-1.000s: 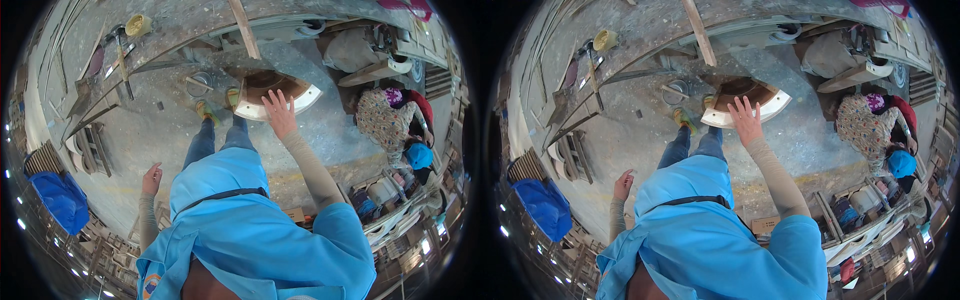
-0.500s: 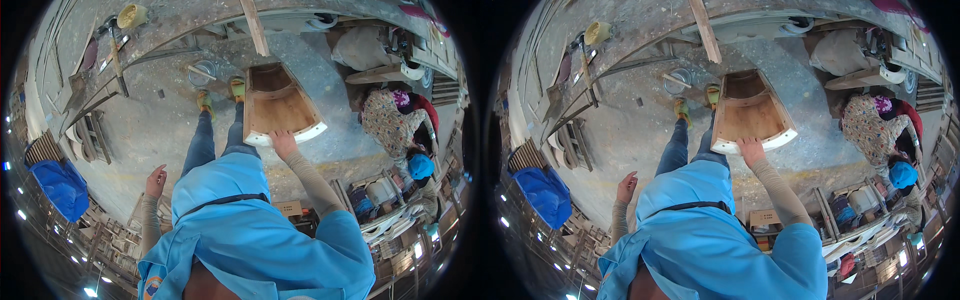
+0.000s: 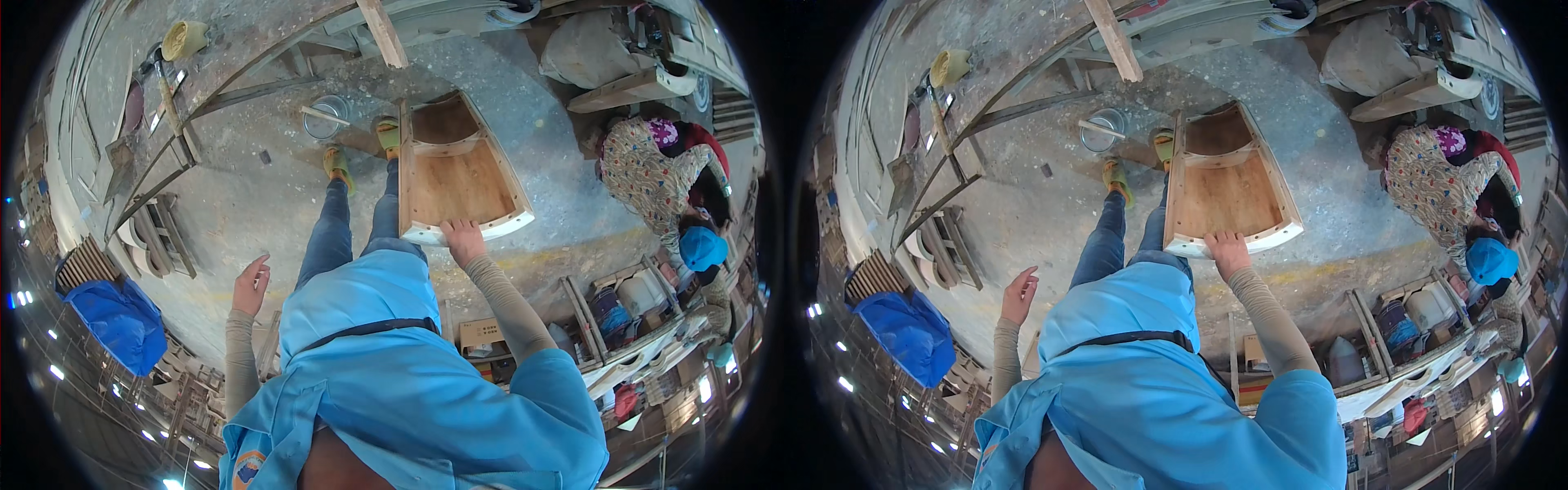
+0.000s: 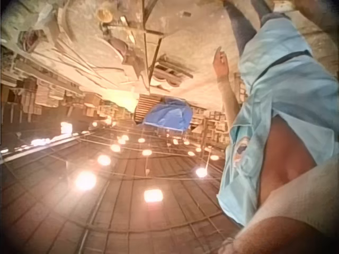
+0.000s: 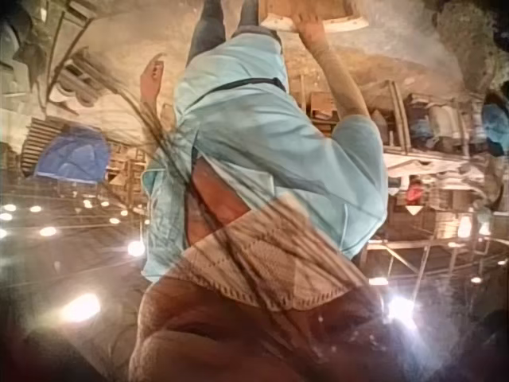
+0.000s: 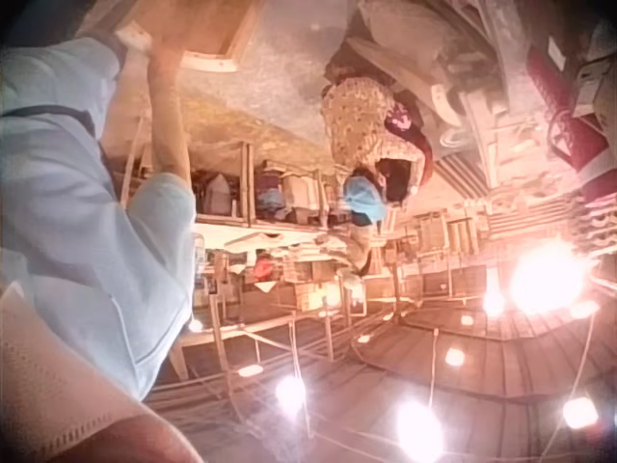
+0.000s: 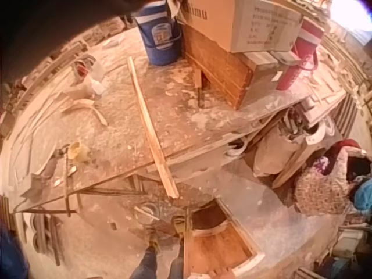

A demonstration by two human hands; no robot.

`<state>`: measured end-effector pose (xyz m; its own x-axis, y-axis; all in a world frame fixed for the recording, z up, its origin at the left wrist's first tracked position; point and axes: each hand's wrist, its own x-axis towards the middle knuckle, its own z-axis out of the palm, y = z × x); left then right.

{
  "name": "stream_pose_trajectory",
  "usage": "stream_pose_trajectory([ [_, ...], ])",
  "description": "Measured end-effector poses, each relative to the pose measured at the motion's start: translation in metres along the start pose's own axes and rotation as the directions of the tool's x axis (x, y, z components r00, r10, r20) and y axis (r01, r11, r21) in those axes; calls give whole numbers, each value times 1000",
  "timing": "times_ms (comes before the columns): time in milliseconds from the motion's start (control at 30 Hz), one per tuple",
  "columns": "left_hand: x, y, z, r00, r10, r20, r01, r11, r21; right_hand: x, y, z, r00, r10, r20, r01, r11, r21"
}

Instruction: The person applies glue to a wooden frame and attaches a curved wooden piece to it. They then pick up a separate curved wooden component from the floor and use a utility knife to trim or clean its edges. The person handles the pieces individually, moving them between a workbench and the floor.

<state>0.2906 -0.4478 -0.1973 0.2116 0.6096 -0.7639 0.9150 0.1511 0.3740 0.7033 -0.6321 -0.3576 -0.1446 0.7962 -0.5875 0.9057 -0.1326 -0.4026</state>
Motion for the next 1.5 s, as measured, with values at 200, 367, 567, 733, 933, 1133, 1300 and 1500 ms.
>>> stream_pose_trajectory([
  [200,-1,-9,5,1000,8,4,-8,1000,-6,-3,-1,6,1000,6,-25,-5,1000,31],
  [367,-6,-4,7,1000,-9,-9,8,1000,-15,-5,1,7,1000,17,-6,-17,998,62],
  [567,-7,-9,9,999,-31,-14,30,999,-46,-7,4,14,999,47,6,-47,994,96],
  [733,-8,-12,9,999,-31,-13,30,998,-51,-9,7,10,997,71,32,-74,990,119],
  [933,-8,-13,8,999,-50,-10,49,997,-54,-9,6,2,993,100,54,-106,988,112],
  [1133,-9,-15,7,998,-60,4,61,996,-61,-9,5,2,994,98,43,-102,990,101],
  [1300,-10,-16,10,999,-40,-8,40,998,-53,-9,6,3,995,92,41,-96,988,117],
  [1500,-10,-17,9,999,-28,-18,28,999,-38,-7,3,0,995,94,40,-99,986,136],
])
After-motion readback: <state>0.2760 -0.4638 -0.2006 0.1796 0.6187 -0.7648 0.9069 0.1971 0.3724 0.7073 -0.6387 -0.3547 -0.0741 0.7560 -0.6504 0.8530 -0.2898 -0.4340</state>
